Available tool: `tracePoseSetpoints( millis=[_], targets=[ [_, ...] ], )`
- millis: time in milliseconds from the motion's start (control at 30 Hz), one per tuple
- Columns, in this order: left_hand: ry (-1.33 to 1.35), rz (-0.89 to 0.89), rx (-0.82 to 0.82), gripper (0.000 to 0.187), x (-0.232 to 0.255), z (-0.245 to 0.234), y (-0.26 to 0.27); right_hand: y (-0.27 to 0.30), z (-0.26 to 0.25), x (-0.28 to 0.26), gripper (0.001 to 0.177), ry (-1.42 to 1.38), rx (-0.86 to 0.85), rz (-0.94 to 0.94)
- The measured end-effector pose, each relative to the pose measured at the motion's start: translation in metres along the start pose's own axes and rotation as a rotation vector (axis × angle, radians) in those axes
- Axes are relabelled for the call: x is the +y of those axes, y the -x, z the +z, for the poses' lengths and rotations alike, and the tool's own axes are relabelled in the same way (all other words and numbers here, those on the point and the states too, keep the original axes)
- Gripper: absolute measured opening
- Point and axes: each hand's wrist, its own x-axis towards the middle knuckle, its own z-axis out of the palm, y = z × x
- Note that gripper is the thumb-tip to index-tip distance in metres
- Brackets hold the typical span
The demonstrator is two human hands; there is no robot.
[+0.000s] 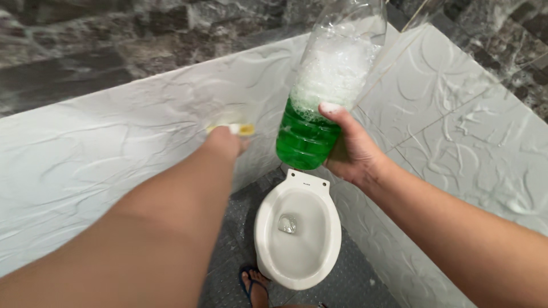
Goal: The person scrubs the tiled bathroom wall using a sponge and a green liquid soap bottle. They repeatedly apply soap to the sponge and wipe the wall surface, moving across different sections of the wall.
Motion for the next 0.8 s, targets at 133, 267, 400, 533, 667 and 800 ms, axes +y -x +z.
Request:
tracePoseSetpoints(
  millis=[133,267,400,533,667,800],
  targets=[
    [0.031,0.016,-0.044,0.029,0.011,0.02,0.031,0.001,-0.001,-0.002,0.079,0.01,-0.009,-0.002],
    [0.046,-0.033,-0.159,0.029,-0.003,0.071,0.067,0.001,-0.002,-0.008,0.077,0.011,-0.049,0.015],
    [0.059,-0.027,-0.196,0.029,-0.012,0.115,0.096,-0.001,-0.005,-0.016,0.076,0.007,-0.048,-0.022],
    [0.032,-0.009,-0.183,0.03,-0.005,0.103,0.096,-0.005,-0.013,-0.022,0.076,-0.005,-0.005,-0.031],
    [0.033,0.062,-0.076,0.031,0.004,0.066,0.078,-0.004,-0.025,-0.023,0.075,-0.031,0.017,-0.024],
    [0.057,0.107,0.037,0.033,0.013,0.027,0.066,-0.002,-0.041,-0.023,0.076,-0.033,0.052,-0.025]
  ],
)
